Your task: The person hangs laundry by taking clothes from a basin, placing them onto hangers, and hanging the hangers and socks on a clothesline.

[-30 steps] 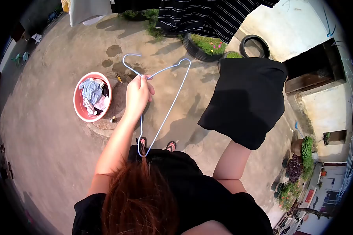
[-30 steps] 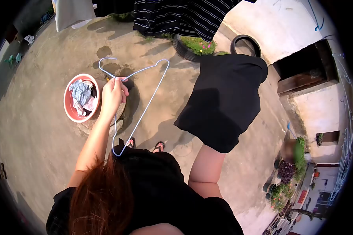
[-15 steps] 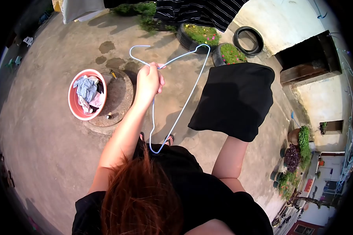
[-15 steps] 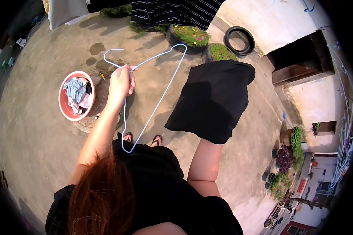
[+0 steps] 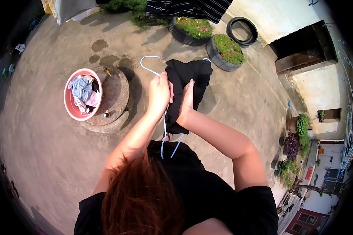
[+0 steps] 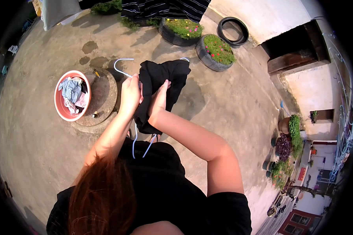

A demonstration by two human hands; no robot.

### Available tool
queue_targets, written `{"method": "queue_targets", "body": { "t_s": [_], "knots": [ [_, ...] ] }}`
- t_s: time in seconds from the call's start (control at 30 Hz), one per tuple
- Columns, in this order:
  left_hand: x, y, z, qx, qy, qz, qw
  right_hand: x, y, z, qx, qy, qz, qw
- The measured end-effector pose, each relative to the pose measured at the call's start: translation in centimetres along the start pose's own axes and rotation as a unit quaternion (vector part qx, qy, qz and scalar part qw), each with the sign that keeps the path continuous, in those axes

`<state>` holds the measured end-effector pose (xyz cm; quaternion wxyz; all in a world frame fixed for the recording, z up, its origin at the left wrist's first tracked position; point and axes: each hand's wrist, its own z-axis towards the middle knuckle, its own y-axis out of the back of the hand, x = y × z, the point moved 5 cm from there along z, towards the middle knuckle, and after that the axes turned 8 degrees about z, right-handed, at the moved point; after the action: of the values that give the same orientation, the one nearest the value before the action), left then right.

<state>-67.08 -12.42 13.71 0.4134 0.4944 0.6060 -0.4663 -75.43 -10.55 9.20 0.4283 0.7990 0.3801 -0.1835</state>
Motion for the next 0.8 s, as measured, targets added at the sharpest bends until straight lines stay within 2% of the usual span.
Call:
{"method": "queue_targets", "body": {
  "t_s": [0.03,0.1,0.17,0.2,0.27,0.3,0.43,0.47,0.5,0.57,0.63,0.73,0.8],
  "knots": [
    [0.0,0.0,-0.3,0.012,0.012,0.000,1.000,1.1,-1.4,1.0,0.005,0.013,0.006,1.000],
    [-0.5,0.4,-0.1,0.008,-0.029,-0.037,0.999,2.8,-3.3,2.3,-0.011,0.035,0.025,0.999],
    [-2.1,0.7,-0.6,0.032,-0.030,-0.019,0.999,4.2,-5.5,4.0,0.034,0.045,0.036,0.998],
    [-2.1,0.3,-1.0,0.044,-0.035,-0.006,0.998,4.1,-5.1,4.4,0.098,0.048,0.033,0.993],
    [-2.1,-0.6,-1.7,0.067,-0.042,0.012,0.997,4.3,-4.2,4.3,0.120,0.036,0.067,0.990],
    [-2.1,-0.7,-1.9,0.081,-0.015,0.005,0.997,4.0,-2.8,3.5,0.130,0.030,0.085,0.987],
    [-1.5,0.7,-0.6,0.055,-0.010,0.011,0.998,1.7,1.1,-0.2,0.073,0.179,0.179,0.965],
    [-1.6,1.3,-0.2,0.045,-0.011,0.017,0.999,1.3,1.1,-0.2,-0.071,0.160,0.248,0.953],
    [-1.4,2.1,0.5,0.027,-0.020,0.019,0.999,-0.1,2.0,-1.6,-0.208,0.175,0.326,0.905],
    [-1.4,3.7,1.6,0.004,-0.026,0.017,1.000,-3.9,4.5,-6.0,-0.505,0.164,0.440,0.724],
    [-1.7,5.0,2.3,-0.021,-0.022,0.026,0.999,-6.2,4.1,-8.6,-0.515,0.088,0.559,0.645],
    [-1.7,6.0,3.9,-0.030,-0.044,0.023,0.998,-5.1,0.9,-10.1,-0.416,0.074,0.673,0.607],
    [-2.4,6.1,4.4,-0.046,-0.035,0.009,0.998,-3.3,0.4,-9.5,-0.403,0.065,0.679,0.611]
  ]
}}
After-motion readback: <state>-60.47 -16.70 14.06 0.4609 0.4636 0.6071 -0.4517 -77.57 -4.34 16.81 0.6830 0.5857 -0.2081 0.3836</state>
